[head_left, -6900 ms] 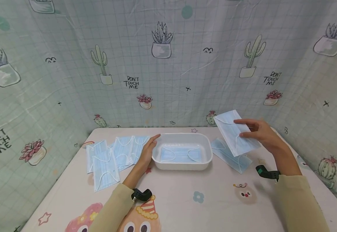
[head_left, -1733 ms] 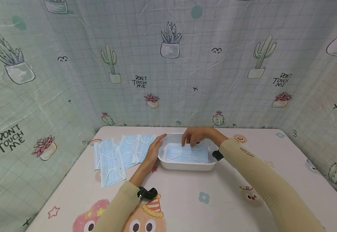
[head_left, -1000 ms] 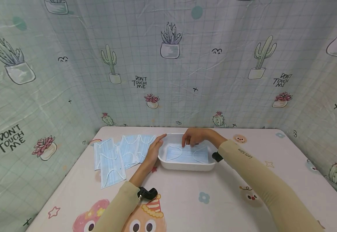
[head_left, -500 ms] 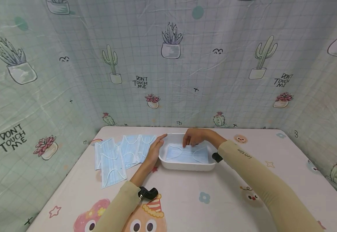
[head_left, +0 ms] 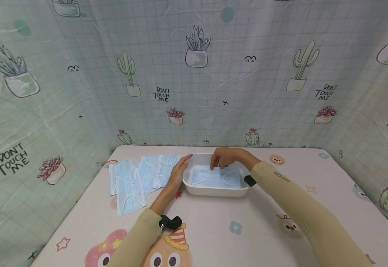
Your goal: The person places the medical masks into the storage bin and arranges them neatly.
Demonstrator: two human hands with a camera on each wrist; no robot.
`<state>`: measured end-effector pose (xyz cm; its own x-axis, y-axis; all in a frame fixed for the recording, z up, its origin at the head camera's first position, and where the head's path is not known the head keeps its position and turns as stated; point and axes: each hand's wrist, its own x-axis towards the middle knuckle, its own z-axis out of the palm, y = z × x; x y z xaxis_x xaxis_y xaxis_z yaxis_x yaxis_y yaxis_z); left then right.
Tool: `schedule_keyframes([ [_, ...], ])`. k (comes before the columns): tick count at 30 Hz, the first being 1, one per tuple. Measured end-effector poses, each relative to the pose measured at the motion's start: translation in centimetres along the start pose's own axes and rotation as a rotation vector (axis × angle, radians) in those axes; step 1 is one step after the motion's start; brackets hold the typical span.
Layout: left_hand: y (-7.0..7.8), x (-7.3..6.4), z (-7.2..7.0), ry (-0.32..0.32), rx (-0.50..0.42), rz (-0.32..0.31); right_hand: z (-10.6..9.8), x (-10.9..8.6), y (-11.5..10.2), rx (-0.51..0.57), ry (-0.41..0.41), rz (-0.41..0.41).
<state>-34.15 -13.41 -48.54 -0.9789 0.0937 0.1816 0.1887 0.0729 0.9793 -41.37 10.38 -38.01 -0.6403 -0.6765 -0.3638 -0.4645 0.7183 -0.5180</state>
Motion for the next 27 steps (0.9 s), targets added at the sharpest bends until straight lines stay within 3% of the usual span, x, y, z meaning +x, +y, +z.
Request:
schedule_keyframes([
  [7, 0.0, 0.0, 0.0, -0.003, 0.002, 0.006, -0.3, -0.4, 0.1, 0.055, -0.015, 0.006],
  [15, -0.3, 0.2, 0.0, -0.019, -0.012, 0.008, -0.9, -1.4, 0.6, 0.118, -0.003, -0.061],
  [19, -0.3, 0.3, 0.1, -0.025, -0.011, 0.005, -1.4, -3.2, 1.3, 0.172, 0.061, -0.115],
  [27, -0.2, 0.3, -0.1, -0.009, 0.008, -0.009, -1.4, -8.0, 3.3, 0.300, 0.275, -0.228],
])
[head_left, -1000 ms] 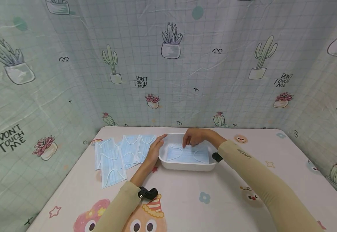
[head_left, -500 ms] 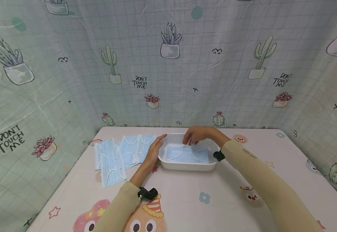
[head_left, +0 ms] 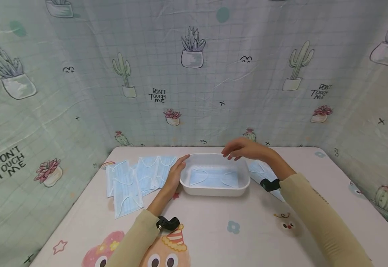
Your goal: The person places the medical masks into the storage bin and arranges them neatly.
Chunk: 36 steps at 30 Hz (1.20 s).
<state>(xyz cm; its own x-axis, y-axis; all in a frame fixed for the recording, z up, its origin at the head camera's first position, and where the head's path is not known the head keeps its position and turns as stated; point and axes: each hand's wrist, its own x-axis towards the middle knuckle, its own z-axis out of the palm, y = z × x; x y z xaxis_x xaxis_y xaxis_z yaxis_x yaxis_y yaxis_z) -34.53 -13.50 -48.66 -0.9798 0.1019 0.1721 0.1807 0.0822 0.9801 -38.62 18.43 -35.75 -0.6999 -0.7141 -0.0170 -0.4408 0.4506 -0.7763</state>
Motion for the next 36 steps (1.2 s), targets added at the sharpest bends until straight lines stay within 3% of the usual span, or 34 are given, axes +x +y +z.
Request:
schedule_keyframes([
  [7, -0.1, -0.4, -0.3, 0.012, 0.014, 0.000, -0.5, -4.8, 1.5, -0.014, 0.154, -0.010],
  [16, -0.2, -0.6, -0.5, 0.009, 0.018, 0.006, -0.8, -9.5, 4.6, 0.000, 0.299, 0.088],
  [23, -0.2, -0.5, -0.4, -0.001, 0.012, 0.022, -1.5, -11.8, 6.8, 0.032, 0.368, 0.131],
  [30, -0.2, -0.3, 0.0, -0.002, 0.006, 0.019, -1.6, -13.4, 8.8, 0.074, 0.370, 0.196],
  [36, -0.2, -0.4, 0.1, -0.001, 0.004, 0.020, -1.7, -14.1, 10.1, 0.024, 0.387, 0.298],
])
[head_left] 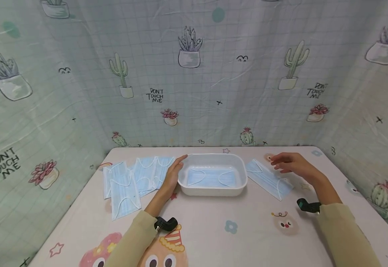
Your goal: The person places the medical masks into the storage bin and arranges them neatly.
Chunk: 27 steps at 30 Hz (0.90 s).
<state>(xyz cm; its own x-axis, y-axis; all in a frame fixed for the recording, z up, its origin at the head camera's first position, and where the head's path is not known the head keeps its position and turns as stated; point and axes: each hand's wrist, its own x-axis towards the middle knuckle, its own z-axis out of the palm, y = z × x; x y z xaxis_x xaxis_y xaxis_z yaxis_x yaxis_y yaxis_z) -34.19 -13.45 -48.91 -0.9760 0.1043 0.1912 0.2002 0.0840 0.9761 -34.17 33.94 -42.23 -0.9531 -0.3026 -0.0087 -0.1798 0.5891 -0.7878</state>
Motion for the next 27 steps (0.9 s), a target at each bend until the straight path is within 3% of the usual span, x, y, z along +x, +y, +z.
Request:
schedule_keyframes([
  [8, 0.0, 0.0, 0.1, 0.003, 0.002, -0.013, -0.7, 0.0, 1.5, -0.057, -0.016, 0.063],
  [16, 0.0, 0.0, 0.0, 0.012, 0.013, -0.006, -0.6, 0.1, 2.0, -0.101, -0.095, 0.057],
  [27, -0.1, 0.1, 0.0, 0.007, 0.020, -0.005, 0.3, 0.3, 2.1, -0.176, -0.043, 0.013],
])
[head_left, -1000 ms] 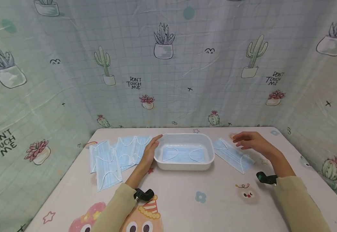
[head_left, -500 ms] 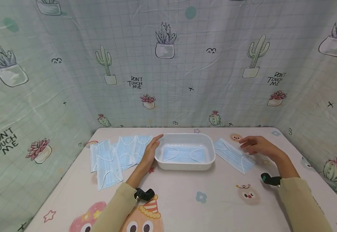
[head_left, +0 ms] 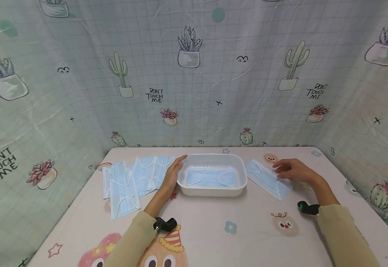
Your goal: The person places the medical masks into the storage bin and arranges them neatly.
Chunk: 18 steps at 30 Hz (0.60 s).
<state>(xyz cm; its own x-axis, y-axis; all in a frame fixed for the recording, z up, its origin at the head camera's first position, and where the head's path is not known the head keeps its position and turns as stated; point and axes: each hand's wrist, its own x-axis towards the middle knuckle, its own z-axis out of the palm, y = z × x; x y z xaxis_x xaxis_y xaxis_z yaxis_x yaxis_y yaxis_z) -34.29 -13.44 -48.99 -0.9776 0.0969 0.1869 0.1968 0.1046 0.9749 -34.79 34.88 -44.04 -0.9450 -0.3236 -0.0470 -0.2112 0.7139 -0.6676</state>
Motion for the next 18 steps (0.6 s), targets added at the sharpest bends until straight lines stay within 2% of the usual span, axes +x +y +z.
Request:
schedule_keyframes([
  [8, 0.1, -0.1, 0.0, -0.009, 0.003, 0.004, 1.0, 1.0, -0.1, -0.042, 0.050, 0.029],
  [18, 0.1, 0.0, 0.0, 0.001, 0.003, -0.003, 1.5, 0.9, -1.2, -0.081, 0.065, 0.109],
])
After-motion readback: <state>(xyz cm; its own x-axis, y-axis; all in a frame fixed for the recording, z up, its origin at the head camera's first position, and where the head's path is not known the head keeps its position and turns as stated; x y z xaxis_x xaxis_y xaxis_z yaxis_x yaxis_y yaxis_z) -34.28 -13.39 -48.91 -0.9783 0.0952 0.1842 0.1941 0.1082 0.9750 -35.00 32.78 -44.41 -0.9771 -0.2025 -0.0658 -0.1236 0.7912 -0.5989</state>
